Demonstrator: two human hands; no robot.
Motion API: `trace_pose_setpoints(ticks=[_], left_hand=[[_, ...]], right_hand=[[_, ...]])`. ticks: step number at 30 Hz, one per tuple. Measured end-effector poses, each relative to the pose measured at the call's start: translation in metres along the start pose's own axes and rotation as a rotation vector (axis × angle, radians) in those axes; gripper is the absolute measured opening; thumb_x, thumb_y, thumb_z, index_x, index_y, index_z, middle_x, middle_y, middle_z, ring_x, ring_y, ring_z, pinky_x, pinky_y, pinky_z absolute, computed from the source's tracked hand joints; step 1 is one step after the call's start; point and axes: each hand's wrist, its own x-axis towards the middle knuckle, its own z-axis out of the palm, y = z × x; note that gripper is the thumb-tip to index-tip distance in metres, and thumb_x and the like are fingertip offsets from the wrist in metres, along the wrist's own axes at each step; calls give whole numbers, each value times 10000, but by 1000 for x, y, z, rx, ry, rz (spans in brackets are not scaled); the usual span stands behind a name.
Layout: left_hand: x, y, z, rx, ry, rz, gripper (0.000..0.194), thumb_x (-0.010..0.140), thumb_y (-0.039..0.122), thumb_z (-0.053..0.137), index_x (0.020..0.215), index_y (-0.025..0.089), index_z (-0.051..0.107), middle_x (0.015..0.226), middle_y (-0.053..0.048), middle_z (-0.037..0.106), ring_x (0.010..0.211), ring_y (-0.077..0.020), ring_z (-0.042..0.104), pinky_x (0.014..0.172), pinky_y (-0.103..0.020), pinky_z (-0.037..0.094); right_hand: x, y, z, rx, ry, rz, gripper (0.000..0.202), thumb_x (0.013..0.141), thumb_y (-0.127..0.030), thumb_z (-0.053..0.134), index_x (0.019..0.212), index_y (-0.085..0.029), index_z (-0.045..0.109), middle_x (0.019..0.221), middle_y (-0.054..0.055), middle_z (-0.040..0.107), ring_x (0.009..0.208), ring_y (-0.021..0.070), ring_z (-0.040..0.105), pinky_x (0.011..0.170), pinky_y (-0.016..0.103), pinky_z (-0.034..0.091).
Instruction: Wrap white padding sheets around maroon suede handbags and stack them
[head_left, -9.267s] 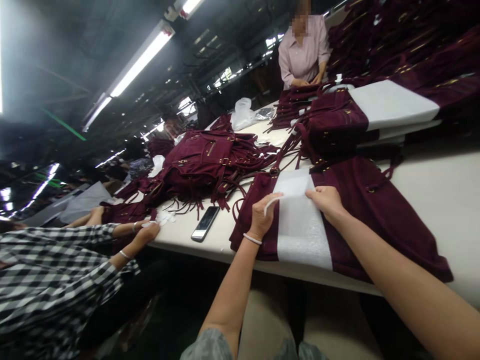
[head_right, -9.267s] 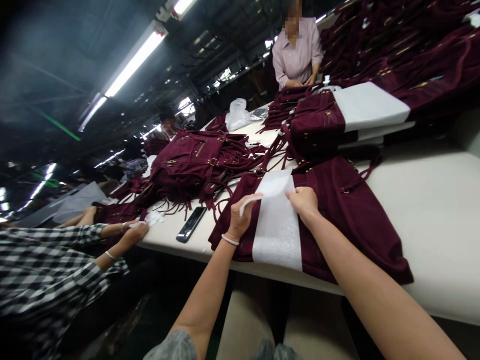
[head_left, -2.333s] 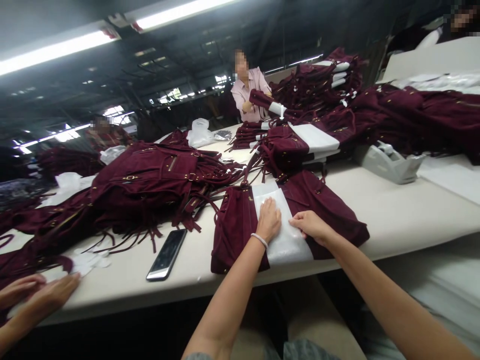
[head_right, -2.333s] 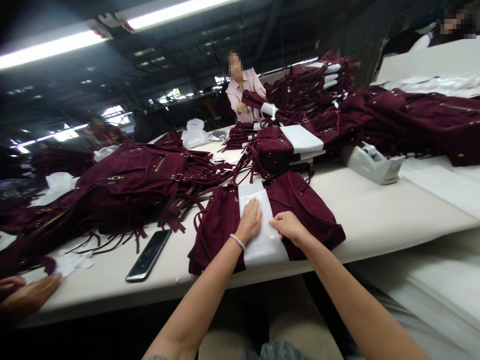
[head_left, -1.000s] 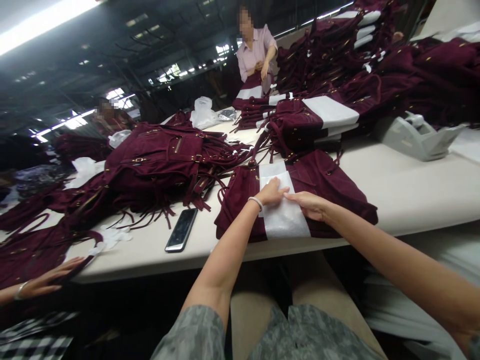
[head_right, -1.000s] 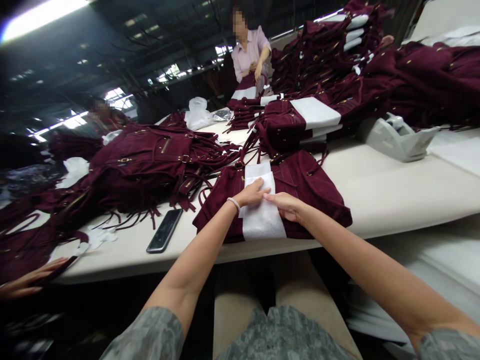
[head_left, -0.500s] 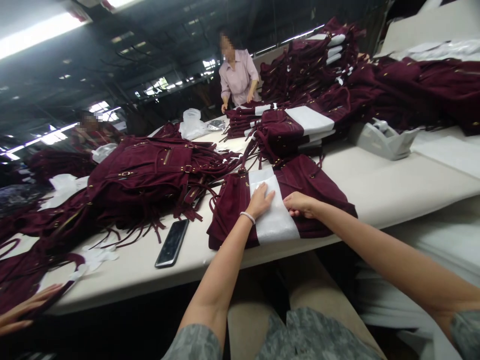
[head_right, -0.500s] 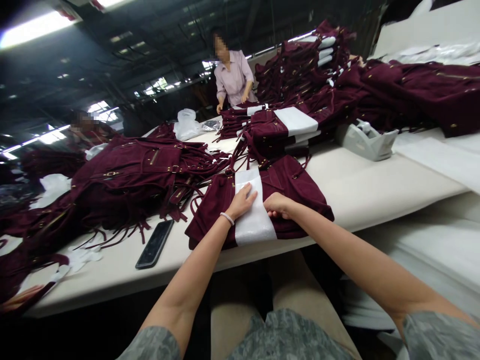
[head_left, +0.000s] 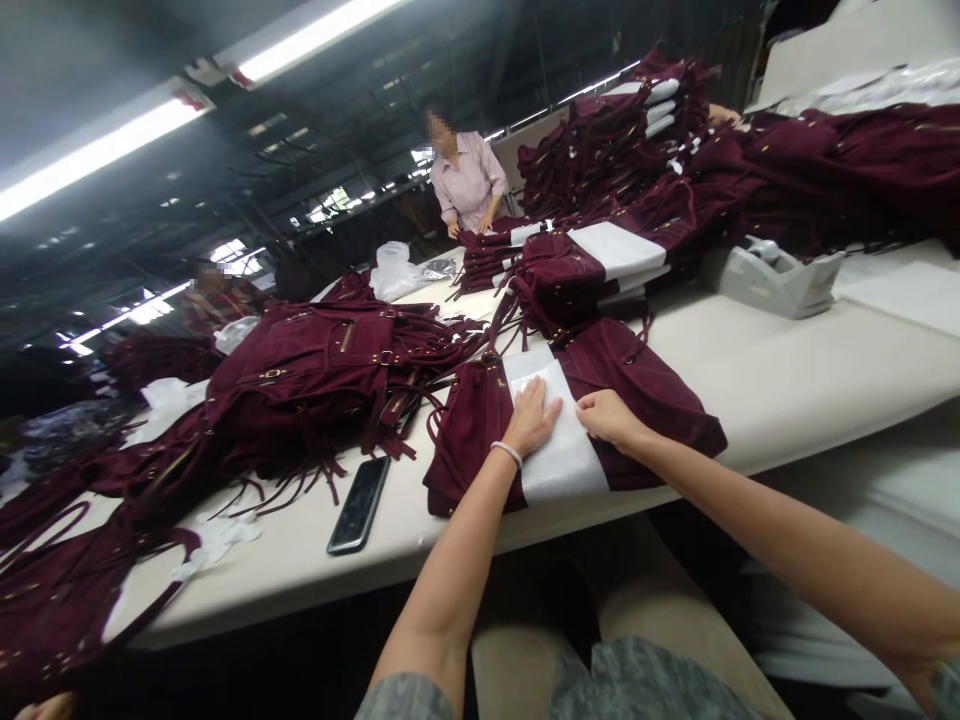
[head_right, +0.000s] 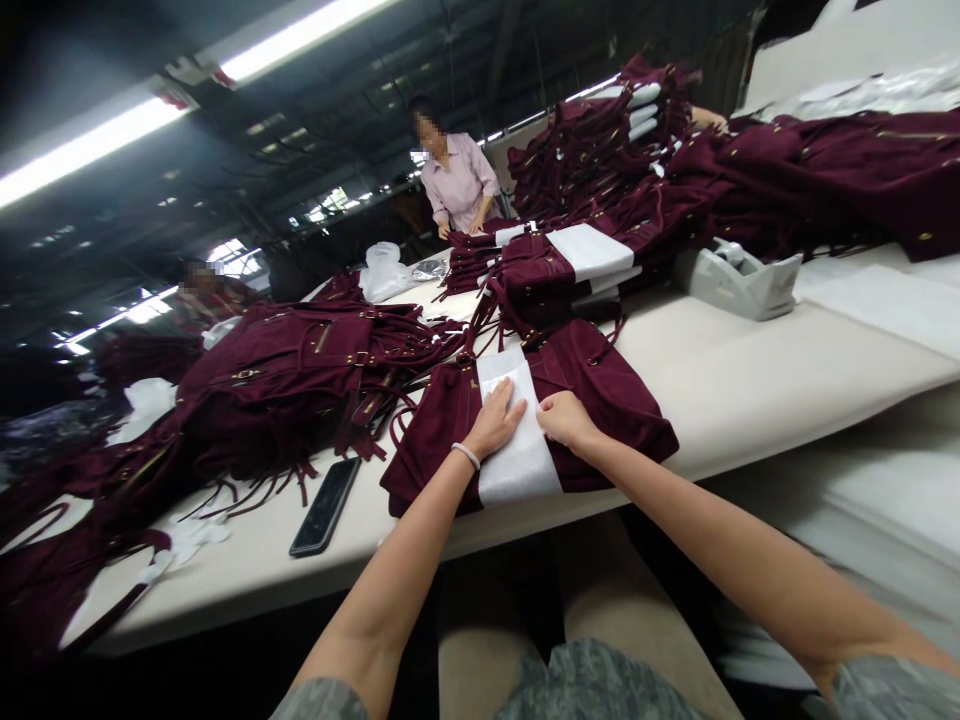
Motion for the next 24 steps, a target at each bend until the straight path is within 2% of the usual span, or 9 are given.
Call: trace_pose_setpoints(ticks=[5, 10, 18, 22, 24], left_hand=[[-3, 1, 3, 59, -11, 20, 644, 986, 479, 300, 1508, 108, 235, 1598, -152, 194, 1492, -221, 123, 1210, -491, 85], [-3, 4, 4, 125, -49, -27, 678, 989, 511, 223, 1523, 96, 173, 1609, -159, 124, 1497, -248, 82, 1195, -558, 40], [-4, 9, 8, 164, -14, -75, 721, 980, 541, 178, 1518, 61, 192, 1602, -176, 144, 1492, -283, 111, 1190, -582, 45], [-6, 11, 9, 153, 3, -100, 727, 974, 557, 188, 1522, 78, 201, 1602, -164, 158, 1491, -285, 120, 1196, -570, 22], [-5, 12, 9, 147, 11, -112, 732, 971, 564, 198, 1523, 83, 202, 1601, -164, 168, 1490, -294, 121, 1193, -583, 22]], right_hand=[[-4, 0, -5, -16, -80, 42, 210, 691, -41, 465, 529, -168, 509, 365, -36, 454, 325, 61, 362, 360, 188, 204], [-11, 0, -4, -114, -136, 65, 223, 640, -8, 461, 498, -179, 480, 337, -21, 476, 297, 67, 364, 355, 188, 227], [-21, 0, -5, -223, -214, 75, 208, 677, -25, 454, 548, -178, 511, 329, -26, 469, 289, 78, 385, 358, 197, 215], [-18, -7, -18, -541, -279, 12, 206, 716, -73, 532, 538, -173, 555, 418, 0, 562, 351, 101, 487, 412, 209, 300], [-11, -19, -29, -756, -247, -80, 179, 754, -145, 590, 581, -174, 624, 514, 23, 630, 450, 128, 559, 482, 227, 355]])
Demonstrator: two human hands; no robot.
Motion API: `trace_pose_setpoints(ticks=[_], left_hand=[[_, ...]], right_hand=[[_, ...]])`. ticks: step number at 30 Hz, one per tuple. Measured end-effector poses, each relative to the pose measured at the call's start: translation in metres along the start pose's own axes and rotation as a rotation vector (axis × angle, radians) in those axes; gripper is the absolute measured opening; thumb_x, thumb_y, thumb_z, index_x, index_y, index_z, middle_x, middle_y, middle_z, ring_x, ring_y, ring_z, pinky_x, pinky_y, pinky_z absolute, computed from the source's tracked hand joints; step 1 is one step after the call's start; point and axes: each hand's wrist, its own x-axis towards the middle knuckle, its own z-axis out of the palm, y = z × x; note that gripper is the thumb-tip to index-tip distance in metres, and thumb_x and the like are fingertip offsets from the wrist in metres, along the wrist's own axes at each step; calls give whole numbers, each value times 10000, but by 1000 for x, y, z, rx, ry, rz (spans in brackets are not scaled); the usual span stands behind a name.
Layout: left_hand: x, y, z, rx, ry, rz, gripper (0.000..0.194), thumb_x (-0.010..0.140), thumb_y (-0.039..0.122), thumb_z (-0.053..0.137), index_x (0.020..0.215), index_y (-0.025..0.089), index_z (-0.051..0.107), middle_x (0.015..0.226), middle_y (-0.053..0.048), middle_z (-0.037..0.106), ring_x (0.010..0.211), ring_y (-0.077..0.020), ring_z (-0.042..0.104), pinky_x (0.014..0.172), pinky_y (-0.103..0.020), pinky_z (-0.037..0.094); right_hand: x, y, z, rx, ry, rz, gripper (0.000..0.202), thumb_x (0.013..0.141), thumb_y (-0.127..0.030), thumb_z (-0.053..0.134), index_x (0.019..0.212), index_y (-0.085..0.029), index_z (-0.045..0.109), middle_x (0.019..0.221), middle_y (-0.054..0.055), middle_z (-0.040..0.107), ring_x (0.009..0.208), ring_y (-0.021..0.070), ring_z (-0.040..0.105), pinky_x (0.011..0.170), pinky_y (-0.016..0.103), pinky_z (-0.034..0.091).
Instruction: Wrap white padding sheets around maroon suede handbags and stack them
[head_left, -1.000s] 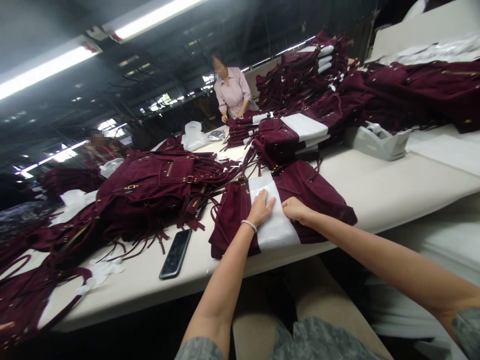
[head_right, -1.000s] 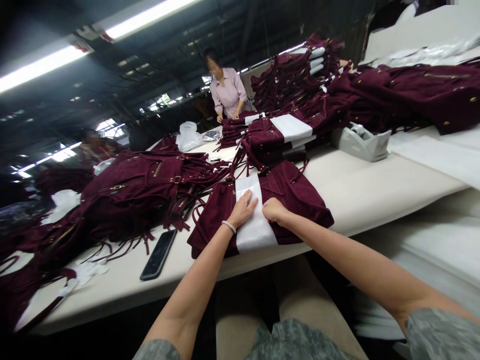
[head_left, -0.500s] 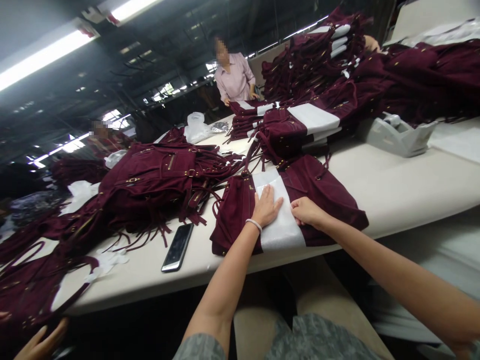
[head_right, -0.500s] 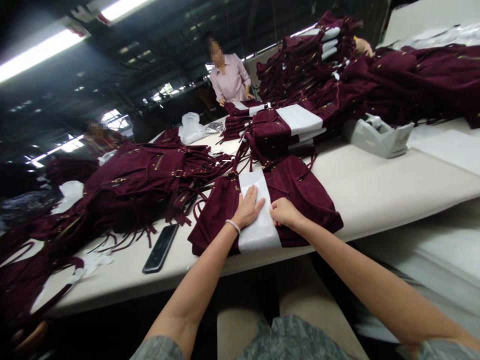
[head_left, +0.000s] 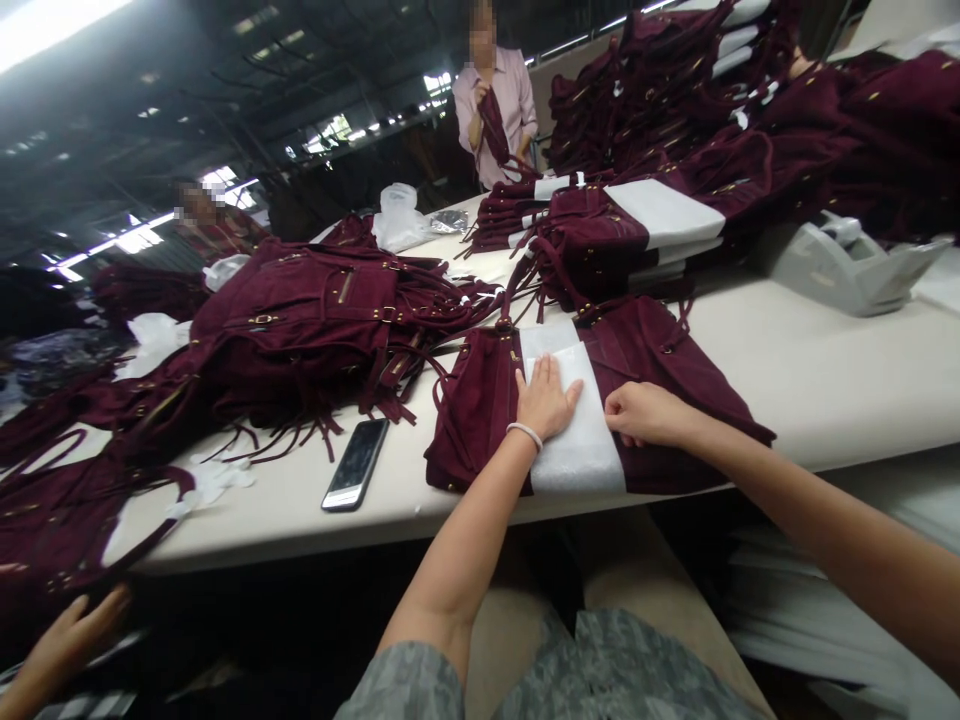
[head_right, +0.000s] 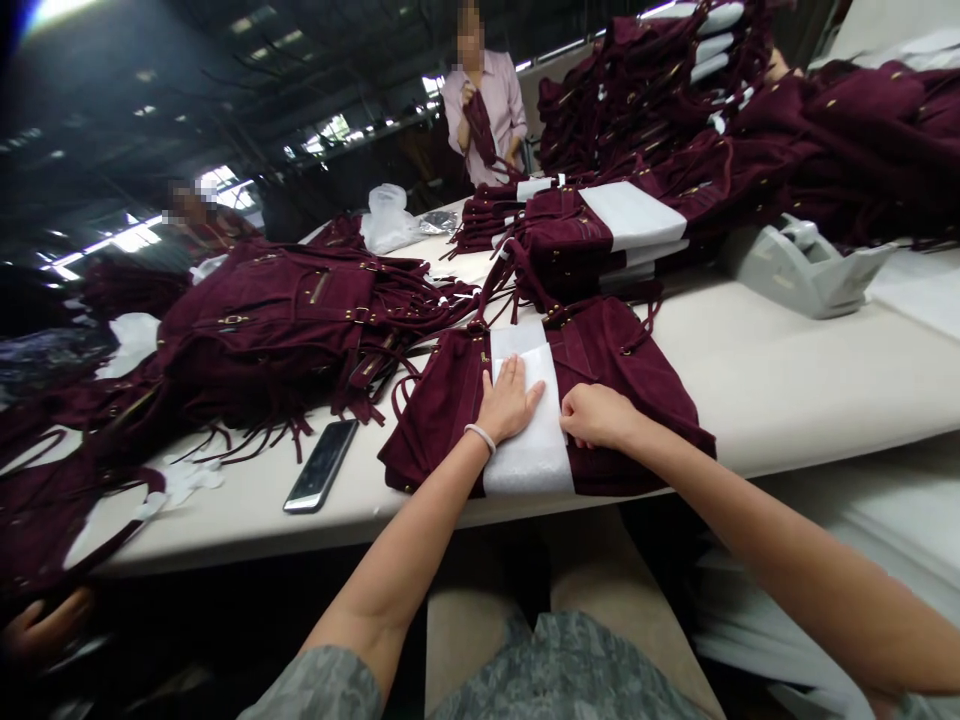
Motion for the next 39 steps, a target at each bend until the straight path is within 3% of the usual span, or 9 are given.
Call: trace_pose_setpoints(ticks=[4, 6, 11, 16, 22, 25, 28, 35, 39], left_hand=[[0, 1, 0, 4, 19, -9, 722, 974, 555, 206, 1516, 78, 220, 1596, -171, 181, 1488, -289, 131, 1188, -597, 48], [0, 2, 0, 21, 30, -9, 728, 977, 549, 206, 1511, 55, 224, 1592, -182, 185, 1487, -292, 136, 1185, -604, 65], [-3, 3, 0, 105, 56, -53, 726, 986, 533, 161, 1498, 24, 244, 1582, -192, 213, 1484, -291, 150, 1184, -592, 103], [-10, 3, -3, 147, 92, -171, 668, 996, 461, 206, 1483, 8, 270, 1578, -198, 228, 1476, -301, 175, 1187, -561, 139], [-21, -2, -14, 60, 127, -355, 548, 978, 385, 393, 1412, 51, 401, 1513, -225, 360, 1435, -338, 266, 1165, -538, 201], [-20, -4, -18, -1, 218, -378, 428, 917, 359, 552, 1239, 77, 553, 1337, -204, 535, 1301, -317, 440, 1100, -442, 321], [-13, -6, -22, -14, 273, -413, 379, 865, 373, 640, 1139, 117, 593, 1196, -160, 591, 1167, -296, 522, 988, -379, 403], [0, -7, -22, -60, 320, -443, 131, 935, 248, 545, 1023, 161, 586, 998, -104, 680, 1003, -226, 623, 844, -287, 425], [1, -6, -24, -61, 317, -471, 173, 956, 227, 501, 1109, 157, 541, 991, -119, 699, 956, -234, 660, 784, -294, 431]], right_hand=[[21, -11, -32, -199, 400, -113, 141, 852, -247, 599, 855, -171, 718, 832, 88, 722, 757, 193, 628, 679, 271, 416], [38, -18, -35, -192, 473, -187, 147, 866, -231, 595, 914, -163, 716, 943, 94, 720, 857, 196, 622, 770, 269, 421], [74, -15, -1, -83, 325, -291, 170, 844, -118, 570, 959, -135, 693, 974, 84, 689, 873, 175, 613, 820, 252, 445], [82, 6, 27, -81, 342, -365, 328, 845, -94, 539, 1164, -88, 616, 1089, 137, 602, 927, 196, 582, 849, 283, 455], [88, 16, 30, -128, 312, -486, 273, 889, -218, 539, 1116, -137, 667, 1012, 99, 536, 833, 188, 553, 830, 300, 456], [92, 16, 30, -86, 304, -458, 345, 860, -227, 599, 1187, -130, 649, 1003, 90, 539, 806, 178, 553, 804, 286, 459], [96, 15, 30, -52, 299, -429, 424, 836, -228, 641, 1249, -134, 622, 1010, 85, 552, 781, 166, 554, 768, 274, 466], [80, 9, 35, -176, 369, -475, 337, 896, -215, 574, 1222, -163, 648, 1093, 110, 551, 921, 204, 576, 776, 289, 480], [64, 4, 41, -372, 503, -656, 302, 978, -252, 442, 1154, -176, 676, 1203, 137, 566, 1086, 260, 523, 913, 360, 448]])
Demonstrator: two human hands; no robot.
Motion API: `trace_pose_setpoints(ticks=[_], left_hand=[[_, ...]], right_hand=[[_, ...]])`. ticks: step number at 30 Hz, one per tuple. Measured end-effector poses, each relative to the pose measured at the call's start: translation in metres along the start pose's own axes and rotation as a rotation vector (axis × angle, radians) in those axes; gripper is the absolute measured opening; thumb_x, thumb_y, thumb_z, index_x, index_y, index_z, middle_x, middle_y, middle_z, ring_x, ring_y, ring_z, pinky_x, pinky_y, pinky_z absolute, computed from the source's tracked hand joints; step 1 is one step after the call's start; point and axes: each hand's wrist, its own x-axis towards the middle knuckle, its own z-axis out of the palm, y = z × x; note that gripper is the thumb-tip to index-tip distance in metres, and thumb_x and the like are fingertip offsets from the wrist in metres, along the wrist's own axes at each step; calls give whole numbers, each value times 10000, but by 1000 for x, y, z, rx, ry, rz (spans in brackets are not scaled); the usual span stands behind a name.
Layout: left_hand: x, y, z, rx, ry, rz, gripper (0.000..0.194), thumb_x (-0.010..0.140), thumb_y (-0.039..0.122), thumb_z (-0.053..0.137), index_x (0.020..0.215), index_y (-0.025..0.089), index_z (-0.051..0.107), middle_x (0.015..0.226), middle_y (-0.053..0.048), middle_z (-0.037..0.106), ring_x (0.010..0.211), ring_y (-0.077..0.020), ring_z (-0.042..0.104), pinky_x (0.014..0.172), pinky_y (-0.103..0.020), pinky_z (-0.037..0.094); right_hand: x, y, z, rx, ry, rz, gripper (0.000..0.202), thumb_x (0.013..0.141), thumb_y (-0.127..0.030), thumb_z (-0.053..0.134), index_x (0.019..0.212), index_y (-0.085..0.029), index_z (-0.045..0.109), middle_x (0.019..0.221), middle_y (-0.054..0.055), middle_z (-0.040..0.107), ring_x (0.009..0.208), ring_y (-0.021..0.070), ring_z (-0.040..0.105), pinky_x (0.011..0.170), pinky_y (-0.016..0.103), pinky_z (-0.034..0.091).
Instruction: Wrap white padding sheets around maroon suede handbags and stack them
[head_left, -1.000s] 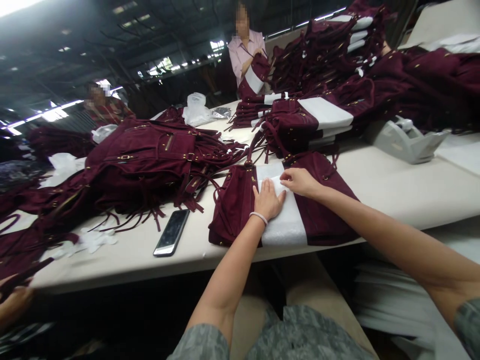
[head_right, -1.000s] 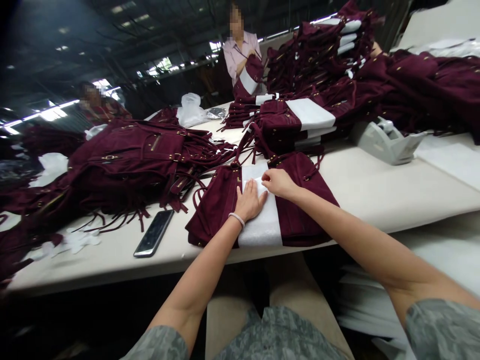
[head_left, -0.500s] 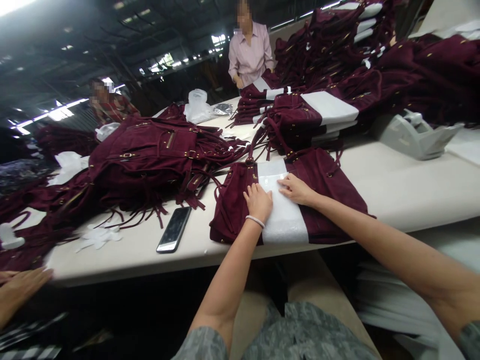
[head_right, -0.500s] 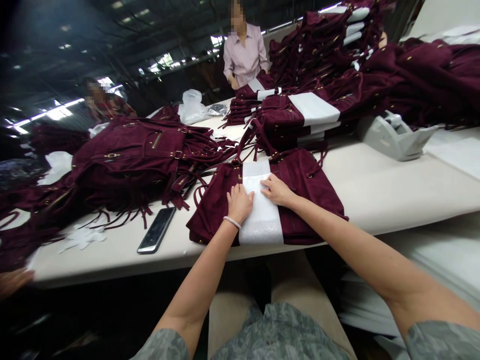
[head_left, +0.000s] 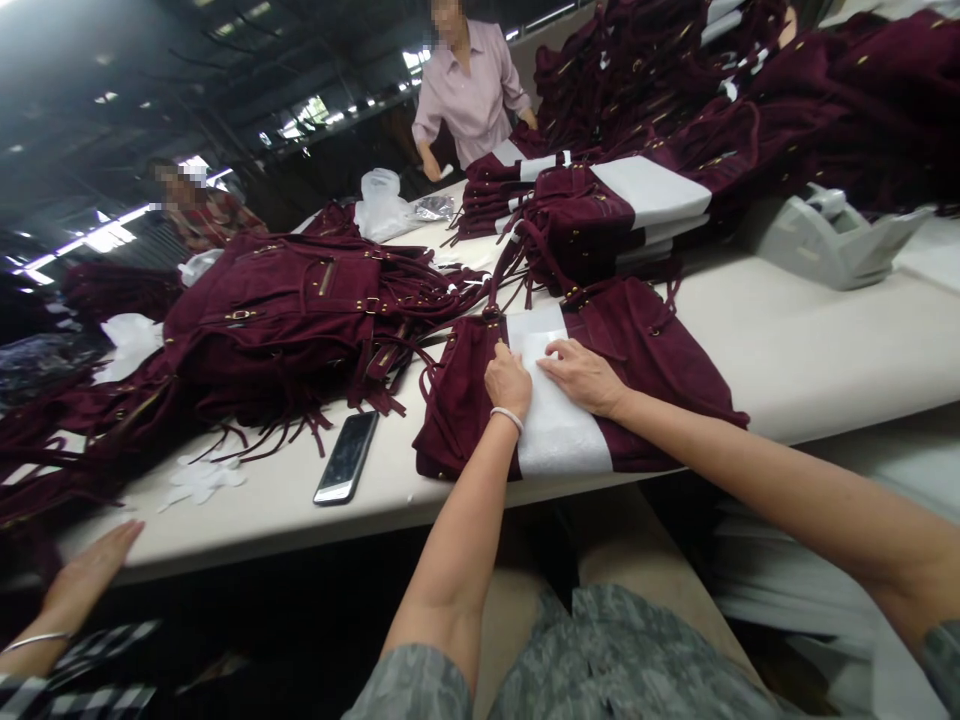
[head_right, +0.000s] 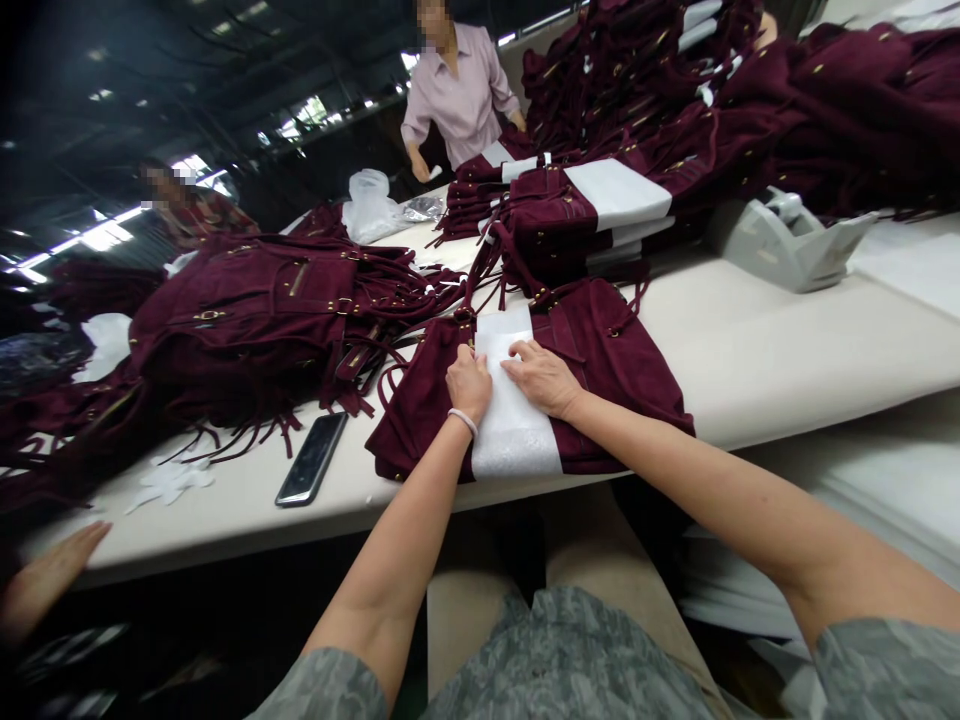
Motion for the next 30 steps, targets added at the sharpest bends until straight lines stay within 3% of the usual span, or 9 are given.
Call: trace_pose_setpoints(ticks=[4, 7, 10, 14, 17, 20, 24, 27, 30], left_hand=[[6, -1, -2, 7, -35, -25, 157, 930, 258, 552, 1060, 170, 566, 976, -111, 709, 916, -246, 671, 750, -300, 442], [8, -1, 0, 14, -48, -31, 153, 922, 271, 561, 1035, 171, 583, 958, -107, 707, 906, -254, 663, 753, -310, 455], [5, 4, 1, 39, -16, -11, 177, 926, 230, 530, 1074, 148, 579, 1029, -142, 679, 1038, -289, 609, 858, -357, 450], [2, 14, -5, 140, 132, 181, 281, 930, 85, 373, 1128, 130, 568, 1270, -197, 552, 1202, -306, 491, 991, -428, 393], [4, 19, -5, 48, 12, 314, 288, 897, 56, 390, 1072, 149, 600, 1199, -154, 600, 1136, -256, 551, 965, -363, 439], [8, 19, 5, -94, -131, 323, 285, 904, 119, 394, 1094, 107, 605, 1081, -158, 662, 1038, -243, 626, 928, -349, 485], [14, 3, 34, -225, -98, 431, 420, 944, 236, 283, 1179, 84, 596, 1271, -183, 608, 1250, -269, 531, 1091, -443, 400], [15, -12, 54, -233, -58, 585, 483, 947, 311, 263, 1242, 90, 575, 1361, -166, 557, 1344, -282, 441, 1147, -496, 339], [15, -20, 62, -175, -35, 687, 514, 950, 325, 258, 1264, 48, 556, 1398, -203, 511, 1382, -310, 384, 1152, -528, 331]], right_hand=[[-3, -6, 1, -92, -15, -84, 394, 1003, -343, 398, 1218, -123, 644, 1334, 174, 543, 1215, 288, 492, 1057, 414, 358], [-4, -7, 5, -106, -84, -44, 478, 1005, -404, 388, 1305, -90, 589, 1419, 203, 490, 1328, 299, 431, 1130, 440, 277], [-5, -8, 8, -109, -141, 4, 519, 1014, -434, 352, 1378, -107, 525, 1477, 193, 437, 1390, 289, 372, 1150, 463, 247], [-4, -8, 5, -77, -165, 33, 505, 1020, -427, 333, 1375, -123, 524, 1485, 182, 432, 1399, 287, 365, 1144, 481, 254], [-3, -9, 4, -34, -142, 48, 476, 1020, -381, 337, 1358, -112, 537, 1451, 188, 474, 1381, 279, 395, 1138, 479, 265], [-1, -8, 8, -30, -134, 70, 457, 1003, -312, 363, 1368, -86, 520, 1433, 185, 497, 1367, 261, 417, 1141, 462, 270], [2, -7, 11, -32, -133, 69, 426, 943, -238, 446, 1332, -99, 551, 1420, 163, 517, 1347, 256, 441, 1134, 439, 296], [1, -6, -16, 81, -205, 122, 282, 868, -199, 536, 1090, -157, 704, 1199, 111, 686, 1152, 256, 607, 1003, 379, 437], [-6, 19, -74, 336, -111, 258, 230, 883, -255, 547, 960, -219, 761, 967, 25, 760, 894, 201, 696, 805, 281, 510]])
